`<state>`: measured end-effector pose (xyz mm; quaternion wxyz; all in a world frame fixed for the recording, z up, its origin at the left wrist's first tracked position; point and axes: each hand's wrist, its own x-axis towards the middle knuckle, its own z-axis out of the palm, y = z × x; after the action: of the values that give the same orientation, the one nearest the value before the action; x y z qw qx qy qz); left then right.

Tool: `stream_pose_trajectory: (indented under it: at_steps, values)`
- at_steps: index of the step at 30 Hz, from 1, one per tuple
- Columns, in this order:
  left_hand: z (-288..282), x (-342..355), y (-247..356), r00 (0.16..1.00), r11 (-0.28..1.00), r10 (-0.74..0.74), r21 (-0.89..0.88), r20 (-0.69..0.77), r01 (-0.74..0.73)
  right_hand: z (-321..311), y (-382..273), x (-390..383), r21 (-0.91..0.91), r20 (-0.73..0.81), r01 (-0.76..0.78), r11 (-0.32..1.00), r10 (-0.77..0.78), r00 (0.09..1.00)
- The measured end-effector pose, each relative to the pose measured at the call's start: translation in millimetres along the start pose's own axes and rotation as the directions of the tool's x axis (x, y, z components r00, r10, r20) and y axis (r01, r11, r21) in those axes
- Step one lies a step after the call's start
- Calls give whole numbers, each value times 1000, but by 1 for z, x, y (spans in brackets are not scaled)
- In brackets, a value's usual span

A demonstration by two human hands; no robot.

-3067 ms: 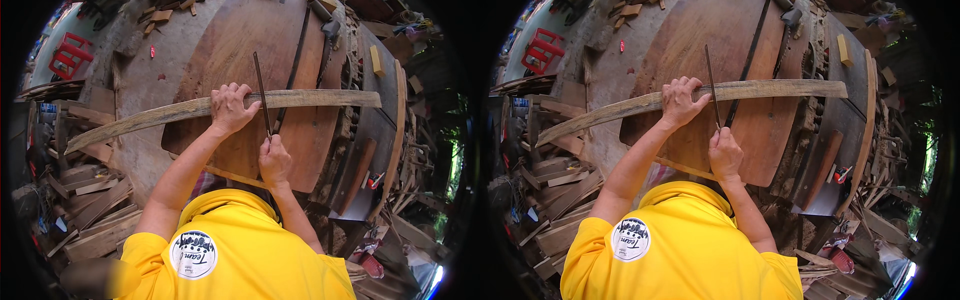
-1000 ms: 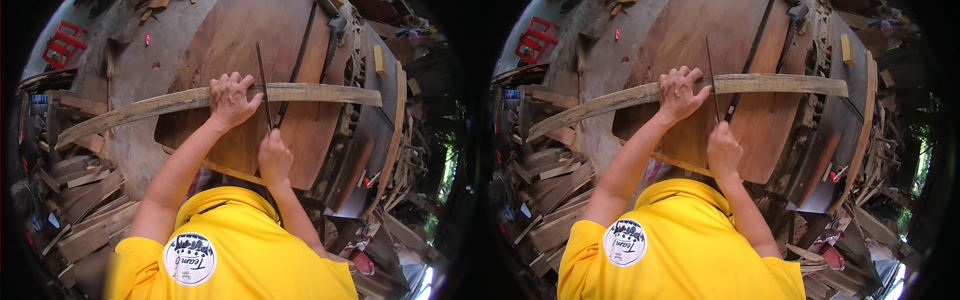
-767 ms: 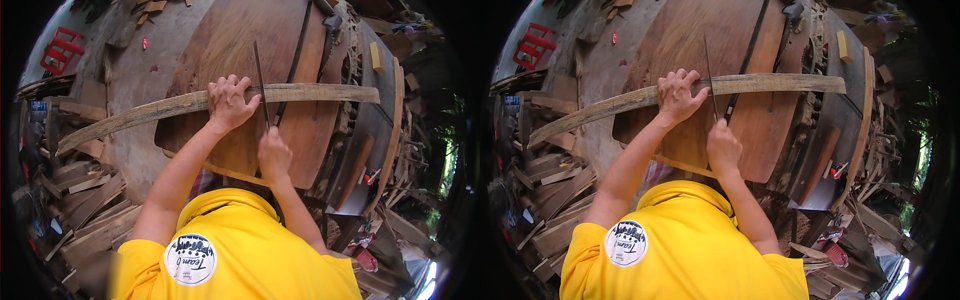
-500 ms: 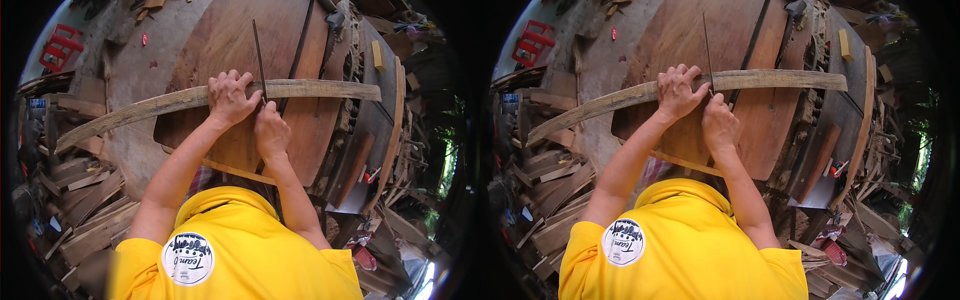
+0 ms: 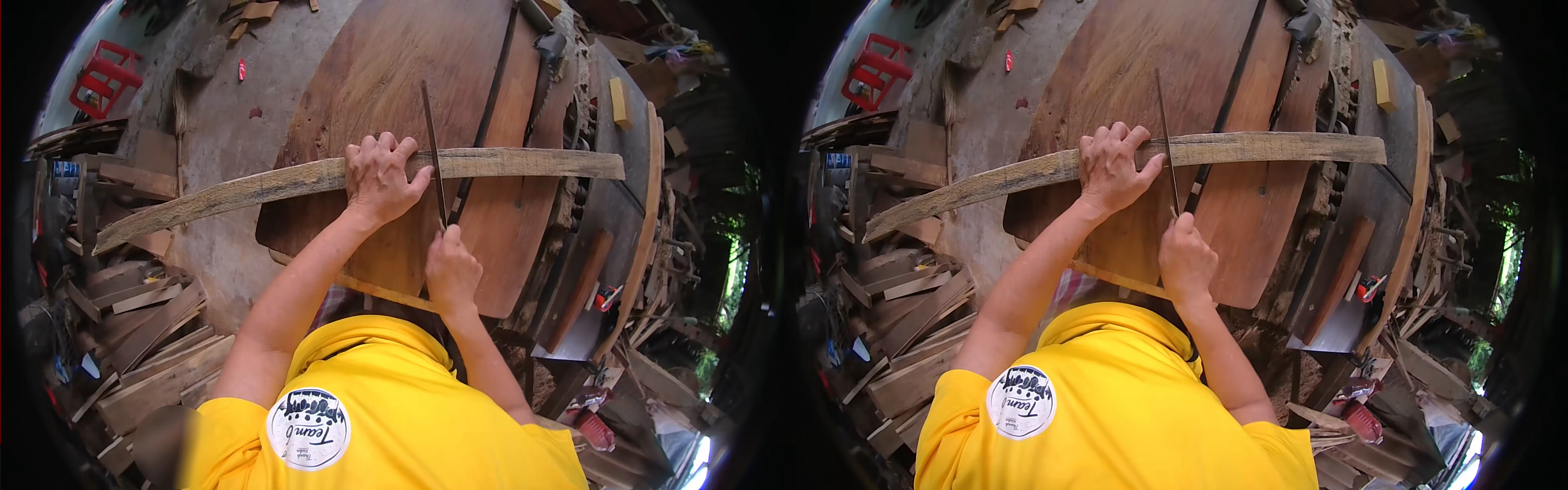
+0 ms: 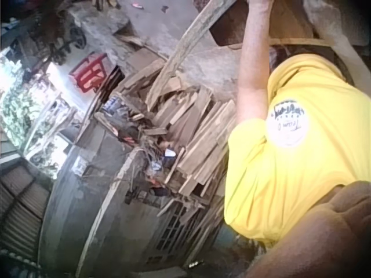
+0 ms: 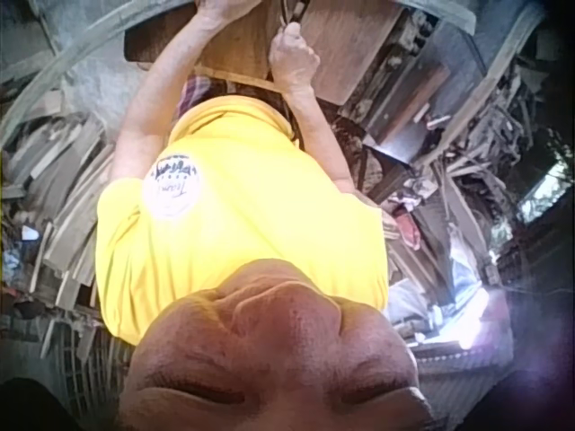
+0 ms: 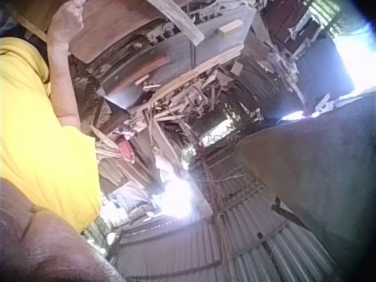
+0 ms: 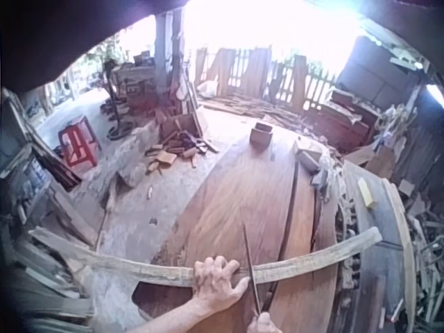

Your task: The recorder uses a handsaw to cut a piece of lumber on a wooden workbench.

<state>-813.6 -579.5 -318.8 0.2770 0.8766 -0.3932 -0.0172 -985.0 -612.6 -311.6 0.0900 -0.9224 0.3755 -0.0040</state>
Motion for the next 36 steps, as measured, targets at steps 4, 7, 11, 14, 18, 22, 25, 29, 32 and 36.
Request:
stream_pose_trajectory:
  at_steps: [4,7,11,14,18,22,25,29,32,36]
  values:
    - [0,2,5,999,999,34,7,5,-34,1,-8,38,77,-50,7,997,-3,999]
    - [2,4,5,999,999,31,8,8,-32,3,-10,54,106,-86,23,994,-14,996]
    - [-1,2,-1,1000,1000,18,21,-23,-18,-9,-6,4,26,41,-11,1000,10,999]
    - [-2,1,3,999,999,30,25,-12,-30,0,-12,37,22,-31,3,1000,-2,1000]
    - [4,2,0,999,1000,29,-7,-37,-29,-1,-14,50,18,-51,25,1000,-24,998]
    - [1,1,-2,999,999,27,-34,-41,-28,-7,-9,23,-15,0,10,1000,-10,1000]
    - [2,2,1,993,996,64,-58,-96,-70,-5,-12,42,-21,-2,-3,1000,3,1000]
    - [2,-1,-1,996,998,18,-62,-90,-24,-4,-14,46,32,-44,39,999,-38,998]
    - [2,-2,-3,996,997,-3,-71,-86,-3,-18,-11,16,-5,85,-8,1000,8,996]
    - [4,1,1,995,997,58,-46,-85,-62,-8,-18,62,43,-31,32,999,-30,999]
